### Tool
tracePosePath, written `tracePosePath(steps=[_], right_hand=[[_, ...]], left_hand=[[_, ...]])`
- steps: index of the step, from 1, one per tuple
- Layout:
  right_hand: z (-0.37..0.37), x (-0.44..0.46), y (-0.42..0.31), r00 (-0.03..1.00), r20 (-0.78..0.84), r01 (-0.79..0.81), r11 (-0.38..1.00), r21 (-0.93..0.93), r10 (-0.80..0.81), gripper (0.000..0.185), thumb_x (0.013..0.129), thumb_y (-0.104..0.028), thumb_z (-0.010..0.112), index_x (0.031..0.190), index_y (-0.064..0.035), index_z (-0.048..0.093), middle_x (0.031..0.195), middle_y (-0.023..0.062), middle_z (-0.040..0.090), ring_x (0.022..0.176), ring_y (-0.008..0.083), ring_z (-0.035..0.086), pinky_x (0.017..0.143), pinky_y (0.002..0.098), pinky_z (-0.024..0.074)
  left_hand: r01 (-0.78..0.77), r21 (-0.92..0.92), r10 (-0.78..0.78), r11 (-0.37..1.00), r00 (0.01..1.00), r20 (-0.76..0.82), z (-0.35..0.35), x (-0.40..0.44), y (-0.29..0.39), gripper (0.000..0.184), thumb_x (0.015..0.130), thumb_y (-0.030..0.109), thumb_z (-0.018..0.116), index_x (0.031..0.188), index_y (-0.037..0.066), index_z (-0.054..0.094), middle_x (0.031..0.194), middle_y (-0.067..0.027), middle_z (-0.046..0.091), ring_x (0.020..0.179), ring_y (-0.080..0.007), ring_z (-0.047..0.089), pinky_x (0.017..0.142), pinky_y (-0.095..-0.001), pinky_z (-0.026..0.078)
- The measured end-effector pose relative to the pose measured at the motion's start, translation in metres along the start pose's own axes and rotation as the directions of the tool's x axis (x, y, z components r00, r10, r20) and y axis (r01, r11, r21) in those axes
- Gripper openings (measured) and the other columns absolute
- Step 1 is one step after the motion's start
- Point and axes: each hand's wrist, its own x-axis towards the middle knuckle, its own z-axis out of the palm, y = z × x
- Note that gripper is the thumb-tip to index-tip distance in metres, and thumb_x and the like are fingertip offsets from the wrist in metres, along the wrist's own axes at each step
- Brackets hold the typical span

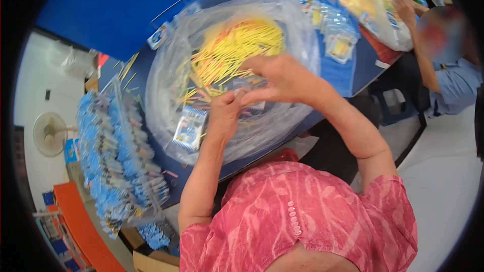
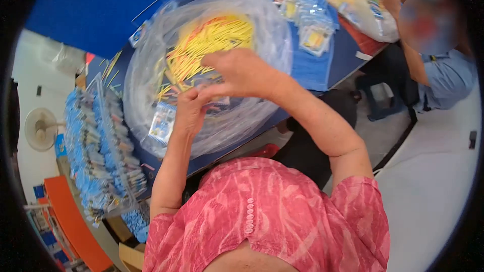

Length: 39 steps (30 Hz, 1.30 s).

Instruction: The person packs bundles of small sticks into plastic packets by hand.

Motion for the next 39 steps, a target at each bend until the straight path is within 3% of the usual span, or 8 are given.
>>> tracePosePath(steps=[4, 8, 13, 14, 17, 21, 25, 39], right_hand=[[-0.021, -0.023, 0.009, 0.995, -0.005, 0.098, 0.986, 0.137, -0.098, 0.023, 0.081, -0.023, 0.07, 0.085, -0.0017, 0.063, 0.078, 0.0145, 0.065, 0.072, 0.0267, 0.065, 0.062, 0.0343, 0.0498], [-0.106, -0.049, 0.056, 0.857, -0.211, -0.365, 0.844, 0.394, 0.469, 0.015, 0.077, -0.006, 0.07, 0.09, 0.0011, 0.066, 0.078, -0.0003, 0.065, 0.066, 0.0054, 0.057, 0.057, 0.0269, 0.0459], [-0.13, -0.077, 0.161, 0.754, -0.105, -0.652, 0.718, -0.243, 0.649, 0.013, 0.078, -0.01, 0.071, 0.087, -0.0015, 0.066, 0.077, 0.0061, 0.065, 0.068, 0.0124, 0.061, 0.064, 0.029, 0.0489], [-0.126, -0.069, 0.155, 0.762, -0.095, -0.642, 0.728, -0.241, 0.641, 0.013, 0.078, -0.01, 0.071, 0.087, -0.0015, 0.066, 0.077, 0.0061, 0.065, 0.068, 0.0124, 0.061, 0.064, 0.029, 0.0489], [-0.107, -0.039, 0.121, 0.913, -0.373, -0.146, 0.721, -0.677, -0.166, 0.013, 0.077, -0.012, 0.071, 0.084, -0.0028, 0.066, 0.08, 0.0098, 0.064, 0.073, 0.023, 0.062, 0.067, 0.0338, 0.0497], [-0.034, 0.015, 0.065, 0.977, 0.05, 0.214, 0.925, -0.314, -0.209, 0.007, 0.078, -0.009, 0.064, 0.081, -0.0031, 0.063, 0.085, 0.0112, 0.063, 0.081, 0.0289, 0.062, 0.07, 0.0385, 0.0498], [0.057, 0.059, 0.1, 0.949, 0.297, 0.239, 0.858, -0.455, -0.107, 0.006, 0.075, -0.006, 0.059, 0.075, -0.0056, 0.065, 0.083, 0.0123, 0.062, 0.078, 0.029, 0.065, 0.065, 0.0395, 0.0517], [0.1, 0.086, 0.103, 0.866, 0.5, 0.332, 0.766, -0.551, -0.015, 0.008, 0.072, -0.006, 0.061, 0.077, -0.0023, 0.065, 0.084, 0.0171, 0.064, 0.08, 0.0305, 0.066, 0.068, 0.0391, 0.0526]], left_hand=[[-0.075, 0.065, 0.071, 0.995, 0.995, 0.063, 0.022, 0.0, 0.006, 0.019, 0.087, 0.009, 0.066, 0.103, -0.001, 0.067, 0.094, -0.0044, 0.068, 0.08, -0.0093, 0.062, 0.067, -0.0221, 0.05], [-0.158, 0.185, 0.156, 0.97, 0.987, 0.024, 0.014, 0.003, 0.008, 0.019, 0.087, 0.008, 0.066, 0.103, -0.003, 0.067, 0.093, -0.005, 0.068, 0.079, -0.0088, 0.063, 0.067, -0.0209, 0.05], [-0.199, 0.374, 0.244, 0.906, 0.967, -0.076, -0.003, 0.004, 0.008, 0.016, 0.085, 0.009, 0.068, 0.097, -0.002, 0.069, 0.08, -0.0008, 0.067, 0.07, -0.0048, 0.059, 0.061, -0.0192, 0.046], [-0.199, 0.375, 0.249, 0.905, 0.964, -0.09, -0.004, 0.003, 0.008, 0.016, 0.085, 0.009, 0.068, 0.097, -0.002, 0.069, 0.08, -0.0008, 0.067, 0.07, -0.0048, 0.059, 0.061, -0.0192, 0.046], [-0.213, 0.365, 0.26, 0.906, 0.962, -0.083, -0.005, 0.004, 0.008, 0.015, 0.084, 0.008, 0.068, 0.095, -0.002, 0.07, 0.078, -0.0006, 0.067, 0.069, -0.0044, 0.058, 0.061, -0.019, 0.046], [-0.216, 0.367, 0.262, 0.905, 0.962, -0.08, 0.0, 0.008, 0.006, 0.014, 0.084, 0.008, 0.067, 0.095, -0.002, 0.07, 0.077, -0.0003, 0.067, 0.068, -0.0039, 0.058, 0.061, -0.0189, 0.046], [-0.202, 0.389, 0.238, 0.899, 0.97, -0.045, 0.0, 0.002, 0.008, 0.015, 0.086, 0.007, 0.066, 0.097, -0.003, 0.069, 0.081, 0.0001, 0.066, 0.072, -0.005, 0.058, 0.065, -0.0198, 0.047], [-0.192, 0.347, 0.243, 0.918, 0.964, -0.11, -0.013, 0.007, 0.015, 0.014, 0.087, 0.008, 0.064, 0.093, -0.004, 0.068, 0.077, -0.0014, 0.066, 0.069, -0.0057, 0.058, 0.063, -0.0198, 0.046]])
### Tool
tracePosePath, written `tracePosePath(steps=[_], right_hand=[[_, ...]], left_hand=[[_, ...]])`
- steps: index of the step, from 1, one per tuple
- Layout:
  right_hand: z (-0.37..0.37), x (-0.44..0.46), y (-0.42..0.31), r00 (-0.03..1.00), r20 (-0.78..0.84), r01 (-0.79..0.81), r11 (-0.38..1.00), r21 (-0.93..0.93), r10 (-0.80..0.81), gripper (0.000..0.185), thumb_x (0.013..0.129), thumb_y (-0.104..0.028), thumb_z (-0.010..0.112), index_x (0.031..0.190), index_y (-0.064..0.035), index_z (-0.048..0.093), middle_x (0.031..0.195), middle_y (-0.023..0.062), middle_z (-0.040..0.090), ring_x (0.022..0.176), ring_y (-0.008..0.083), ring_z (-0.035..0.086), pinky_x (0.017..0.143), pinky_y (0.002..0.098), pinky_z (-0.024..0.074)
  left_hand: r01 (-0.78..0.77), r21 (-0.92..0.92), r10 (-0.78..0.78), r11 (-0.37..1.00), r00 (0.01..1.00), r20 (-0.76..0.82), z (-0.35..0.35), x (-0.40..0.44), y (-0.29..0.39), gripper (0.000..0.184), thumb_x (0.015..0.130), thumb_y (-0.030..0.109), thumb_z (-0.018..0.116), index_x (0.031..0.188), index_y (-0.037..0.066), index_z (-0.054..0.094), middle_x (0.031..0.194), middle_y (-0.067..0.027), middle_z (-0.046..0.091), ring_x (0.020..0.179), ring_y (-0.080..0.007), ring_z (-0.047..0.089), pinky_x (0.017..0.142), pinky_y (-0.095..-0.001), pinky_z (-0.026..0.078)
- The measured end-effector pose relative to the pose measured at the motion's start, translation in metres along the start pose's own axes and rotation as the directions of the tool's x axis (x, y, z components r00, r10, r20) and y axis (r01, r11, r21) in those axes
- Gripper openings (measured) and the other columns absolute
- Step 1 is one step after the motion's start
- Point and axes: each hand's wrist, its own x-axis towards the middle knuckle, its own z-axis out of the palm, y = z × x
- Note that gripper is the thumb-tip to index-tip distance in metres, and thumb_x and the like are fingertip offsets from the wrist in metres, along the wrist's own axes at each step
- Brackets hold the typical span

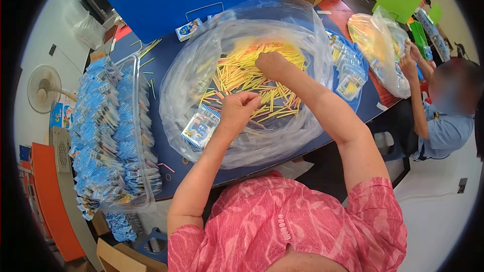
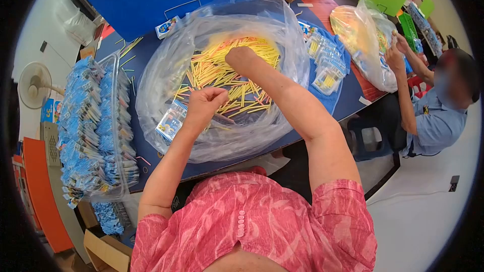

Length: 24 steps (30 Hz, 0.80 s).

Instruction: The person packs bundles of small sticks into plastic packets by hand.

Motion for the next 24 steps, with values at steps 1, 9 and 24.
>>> tracePosePath(steps=[1, 9, 24], right_hand=[[0.003, 0.0, 0.002, 1.0, -0.021, 0.0, 1.0, 0.017, 0.0, 0.008, 0.072, -0.007, 0.062, 0.077, -0.0023, 0.066, 0.084, 0.0174, 0.064, 0.08, 0.0308, 0.066, 0.068, 0.0393, 0.0526], [-0.017, -0.02, 0.034, 0.977, 0.041, -0.21, 0.914, 0.346, 0.209, 0.013, 0.068, -0.013, 0.066, 0.071, -0.0001, 0.063, 0.066, 0.0126, 0.064, 0.059, 0.021, 0.061, 0.054, 0.0335, 0.0482], [-0.038, -0.06, -0.028, 0.908, -0.007, -0.16, 0.364, 0.918, 0.418, 0.016, 0.072, -0.008, 0.068, 0.086, -0.0016, 0.063, 0.067, 0.0053, 0.063, 0.06, 0.0132, 0.06, 0.054, 0.0284, 0.0456]], left_hand=[[0.008, 0.011, -0.007, 1.0, 1.0, -0.008, -0.001, 0.002, -0.004, 0.015, 0.087, 0.009, 0.064, 0.093, -0.004, 0.068, 0.077, -0.0013, 0.066, 0.068, -0.0057, 0.058, 0.063, -0.0199, 0.046], [-0.051, 0.186, 0.077, 0.981, 0.988, -0.136, 0.005, 0.046, -0.008, 0.023, 0.088, 0.015, 0.064, 0.101, -0.004, 0.065, 0.084, -0.0028, 0.066, 0.075, -0.0054, 0.058, 0.066, -0.0207, 0.046], [0.213, -0.748, -0.238, 0.629, 0.968, 0.076, 0.062, 0.072, -0.008, 0.029, 0.098, 0.028, 0.051, 0.108, 0.001, 0.055, 0.099, -0.0086, 0.062, 0.086, -0.0178, 0.061, 0.068, -0.031, 0.049]])
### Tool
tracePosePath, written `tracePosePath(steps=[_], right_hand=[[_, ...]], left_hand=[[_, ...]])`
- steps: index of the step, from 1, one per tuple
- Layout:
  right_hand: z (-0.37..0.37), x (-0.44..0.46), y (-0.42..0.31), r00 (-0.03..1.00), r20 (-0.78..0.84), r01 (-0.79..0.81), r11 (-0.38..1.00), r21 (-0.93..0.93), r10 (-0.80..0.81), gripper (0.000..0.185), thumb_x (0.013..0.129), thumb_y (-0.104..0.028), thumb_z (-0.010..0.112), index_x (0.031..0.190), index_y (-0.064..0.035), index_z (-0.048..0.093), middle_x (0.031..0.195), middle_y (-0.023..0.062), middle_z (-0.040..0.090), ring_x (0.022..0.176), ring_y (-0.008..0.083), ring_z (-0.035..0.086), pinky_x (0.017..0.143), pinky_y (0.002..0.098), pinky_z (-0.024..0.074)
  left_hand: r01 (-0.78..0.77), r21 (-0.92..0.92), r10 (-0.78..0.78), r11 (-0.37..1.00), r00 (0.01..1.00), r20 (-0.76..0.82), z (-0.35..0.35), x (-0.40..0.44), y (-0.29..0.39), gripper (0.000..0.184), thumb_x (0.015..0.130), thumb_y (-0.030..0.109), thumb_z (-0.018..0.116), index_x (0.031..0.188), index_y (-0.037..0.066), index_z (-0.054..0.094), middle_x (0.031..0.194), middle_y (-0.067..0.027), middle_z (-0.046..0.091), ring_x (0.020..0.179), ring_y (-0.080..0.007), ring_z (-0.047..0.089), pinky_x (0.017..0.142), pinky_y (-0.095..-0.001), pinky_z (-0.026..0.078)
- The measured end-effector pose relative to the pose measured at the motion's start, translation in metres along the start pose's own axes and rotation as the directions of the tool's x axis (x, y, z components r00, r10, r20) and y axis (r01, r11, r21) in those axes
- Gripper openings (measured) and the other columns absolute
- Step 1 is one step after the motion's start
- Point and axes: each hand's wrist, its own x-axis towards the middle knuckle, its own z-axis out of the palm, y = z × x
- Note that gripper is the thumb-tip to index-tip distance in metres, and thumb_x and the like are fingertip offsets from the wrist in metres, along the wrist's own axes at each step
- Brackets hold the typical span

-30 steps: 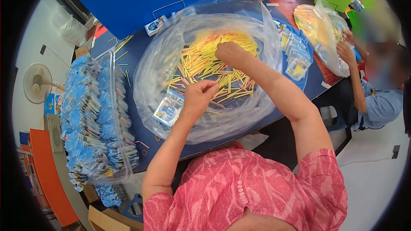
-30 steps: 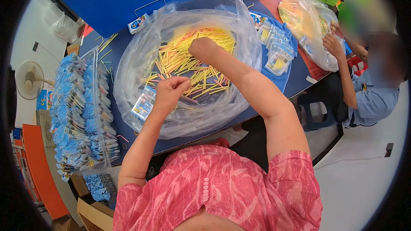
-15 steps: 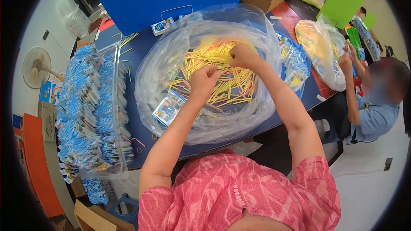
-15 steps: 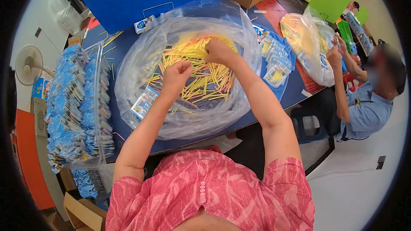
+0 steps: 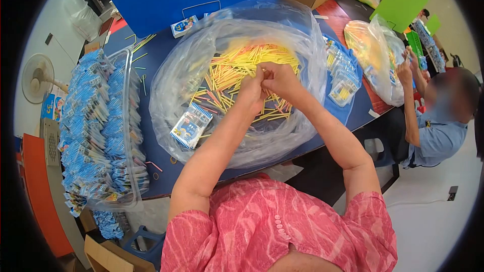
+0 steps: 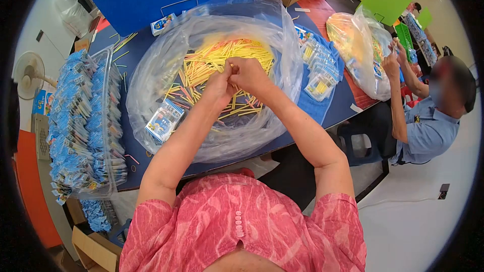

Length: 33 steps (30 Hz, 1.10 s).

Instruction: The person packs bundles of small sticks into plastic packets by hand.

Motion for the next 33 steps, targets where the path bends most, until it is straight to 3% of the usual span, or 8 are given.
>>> tracePosePath(steps=[3, 6, 10, 19, 22, 26, 30, 33], right_hand=[[0.001, -0.011, -0.015, 0.998, -0.06, 0.021, 0.98, -0.196, -0.033, 0.021, 0.068, -0.009, 0.072, 0.086, -0.0052, 0.063, 0.068, 0.0098, 0.063, 0.063, 0.023, 0.063, 0.059, 0.0347, 0.0486], [0.0, -0.022, -0.021, 0.864, -0.125, 0.371, 0.785, -0.496, -0.487, 0.026, 0.07, -0.014, 0.074, 0.093, -0.0074, 0.063, 0.071, 0.0089, 0.061, 0.066, 0.0289, 0.061, 0.063, 0.0409, 0.049], [-0.007, -0.039, -0.025, 0.781, -0.207, 0.397, 0.723, -0.565, -0.59, 0.037, 0.069, -0.013, 0.077, 0.103, -0.0058, 0.064, 0.079, 0.0081, 0.064, 0.071, 0.0253, 0.061, 0.062, 0.0328, 0.0489], [0.016, -0.047, 0.007, 0.854, -0.208, 0.389, 0.85, -0.355, -0.477, 0.022, 0.074, -0.011, 0.071, 0.095, -0.0067, 0.066, 0.069, 0.0086, 0.06, 0.064, 0.0276, 0.061, 0.057, 0.0343, 0.0486], [0.006, -0.051, -0.007, 0.919, -0.346, 0.188, 0.981, -0.044, -0.191, 0.012, 0.074, -0.004, 0.071, 0.085, -0.0016, 0.067, 0.069, 0.0099, 0.062, 0.06, 0.0248, 0.06, 0.055, 0.0312, 0.0478], [0.014, -0.047, -0.002, 0.911, -0.407, 0.113, 0.989, 0.094, -0.065, 0.01, 0.074, -0.009, 0.07, 0.082, -0.004, 0.067, 0.07, 0.0086, 0.062, 0.063, 0.0247, 0.061, 0.056, 0.0327, 0.0477], [0.017, -0.045, 0.008, 0.858, -0.181, 0.389, 0.838, -0.383, -0.481, 0.013, 0.076, -0.011, 0.071, 0.087, -0.0041, 0.071, 0.075, 0.0072, 0.065, 0.065, 0.0174, 0.062, 0.058, 0.0304, 0.0484], [-0.004, -0.044, 0.0, 0.864, -0.097, 0.455, 0.849, -0.268, -0.494, 0.013, 0.083, -0.01, 0.063, 0.094, -0.0059, 0.07, 0.089, 0.0066, 0.069, 0.08, 0.0153, 0.066, 0.065, 0.0337, 0.05]], left_hand=[[0.024, -0.073, -0.024, 0.997, 1.0, 0.002, 0.0, -0.005, 0.005, 0.027, 0.099, 0.026, 0.049, 0.109, 0.001, 0.054, 0.099, -0.0083, 0.061, 0.087, -0.019, 0.061, 0.072, -0.0328, 0.051], [-0.006, -0.068, 0.008, 0.998, 1.0, 0.022, 0.001, -0.013, 0.009, 0.027, 0.099, 0.025, 0.046, 0.108, 0.001, 0.053, 0.101, -0.0112, 0.061, 0.089, -0.022, 0.062, 0.074, -0.0349, 0.052], [0.084, -0.194, -0.098, 0.977, 0.993, -0.062, -0.002, -0.016, 0.018, 0.024, 0.1, 0.024, 0.044, 0.105, 0.001, 0.052, 0.104, -0.0148, 0.061, 0.092, -0.0257, 0.062, 0.079, -0.0381, 0.053], [0.019, -0.343, -0.055, 0.939, 0.994, -0.093, -0.023, -0.017, 0.012, 0.025, 0.1, 0.021, 0.045, 0.107, -0.002, 0.048, 0.103, -0.0175, 0.06, 0.094, -0.0293, 0.061, 0.083, -0.0412, 0.052], [-0.034, -0.133, 0.025, 0.99, 0.997, -0.074, -0.036, -0.018, 0.026, 0.025, 0.099, 0.021, 0.046, 0.108, -0.002, 0.05, 0.104, -0.0164, 0.061, 0.098, -0.0274, 0.061, 0.084, -0.04, 0.052], [0.003, -0.015, -0.002, 1.0, 0.999, 0.036, -0.028, -0.031, 0.016, 0.023, 0.098, 0.02, 0.048, 0.108, -0.001, 0.052, 0.108, -0.0148, 0.061, 0.1, -0.0263, 0.061, 0.083, -0.0383, 0.052], [0.036, -0.101, -0.027, 0.994, 0.996, 0.091, -0.017, -0.036, 0.007, 0.024, 0.097, 0.02, 0.05, 0.112, 0.001, 0.051, 0.114, -0.0132, 0.06, 0.101, -0.0254, 0.061, 0.084, -0.0378, 0.052], [0.065, -0.113, -0.072, 0.991, 0.996, -0.059, -0.025, -0.034, 0.007, 0.041, 0.096, 0.022, 0.053, 0.13, 0.002, 0.043, 0.119, -0.0136, 0.059, 0.103, -0.0258, 0.061, 0.087, -0.0406, 0.051]])
